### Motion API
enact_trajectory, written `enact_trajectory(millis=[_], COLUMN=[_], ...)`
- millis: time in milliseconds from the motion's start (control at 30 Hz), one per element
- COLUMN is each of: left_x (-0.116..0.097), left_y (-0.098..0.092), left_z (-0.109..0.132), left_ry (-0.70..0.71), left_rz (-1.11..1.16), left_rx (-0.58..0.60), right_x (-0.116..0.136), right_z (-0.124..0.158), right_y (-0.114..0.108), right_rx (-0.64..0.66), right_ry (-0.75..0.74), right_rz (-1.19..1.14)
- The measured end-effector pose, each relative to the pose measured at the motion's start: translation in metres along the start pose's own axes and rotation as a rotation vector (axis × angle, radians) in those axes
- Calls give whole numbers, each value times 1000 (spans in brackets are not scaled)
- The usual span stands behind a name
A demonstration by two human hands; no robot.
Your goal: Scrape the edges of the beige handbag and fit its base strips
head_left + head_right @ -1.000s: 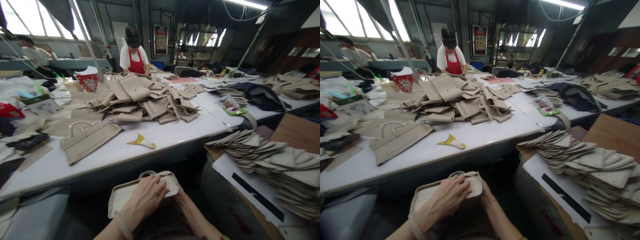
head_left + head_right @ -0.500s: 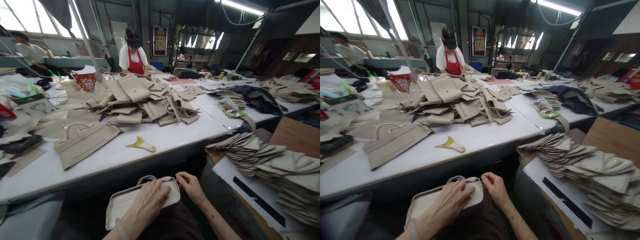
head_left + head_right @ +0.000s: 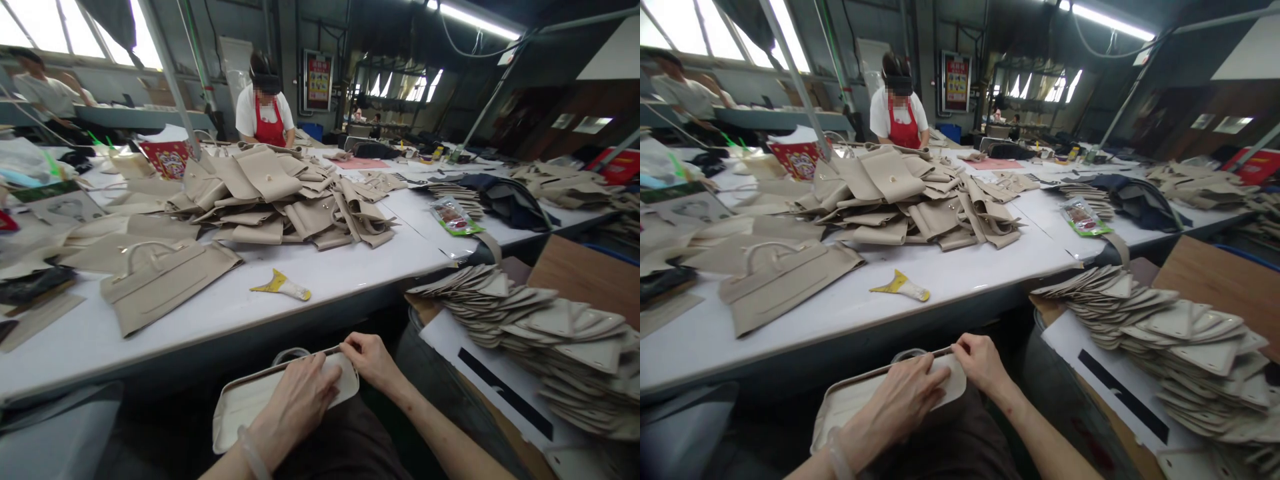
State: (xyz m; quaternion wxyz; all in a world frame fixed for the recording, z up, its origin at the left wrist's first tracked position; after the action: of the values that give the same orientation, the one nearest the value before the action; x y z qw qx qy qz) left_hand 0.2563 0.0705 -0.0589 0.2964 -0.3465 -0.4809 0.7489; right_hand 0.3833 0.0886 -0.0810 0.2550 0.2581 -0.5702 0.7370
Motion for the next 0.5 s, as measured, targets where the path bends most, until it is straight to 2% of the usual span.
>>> enact_trajectory(millis=[133, 200, 267, 367, 500], left_x=[-7, -13, -15, -8, 7], left_y=[-10, -18, -26, -35, -36], left_z=[-6, -10, -15, -28, -55], left_ry=[87, 137, 176, 200, 210], left_rz=[-76, -112, -97, 65, 226], left_rx=[-46, -65, -81, -99, -83], right_x=[-14, -18, -18, -14, -7], right_z=[41, 54, 58, 56, 53], right_y=[15, 24, 29, 31, 24], right_rx=[87, 71, 24, -22, -48], right_ry=[105, 156, 192, 217, 232], right_rz=[-197, -281, -308, -254, -150])
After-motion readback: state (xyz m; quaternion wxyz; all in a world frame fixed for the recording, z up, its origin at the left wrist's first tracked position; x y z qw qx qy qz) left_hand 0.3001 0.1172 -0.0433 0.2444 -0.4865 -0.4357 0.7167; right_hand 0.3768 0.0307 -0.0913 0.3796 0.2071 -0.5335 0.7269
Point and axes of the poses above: each hand's wrist, its own z-axis away from the middle knuckle, its own y-axis out of the palm, x = y × z, the point moved 9 cm from there along -z, towards the middle knuckle, and after that the axes turned 12 degrees about x, right-handed, at the moved point
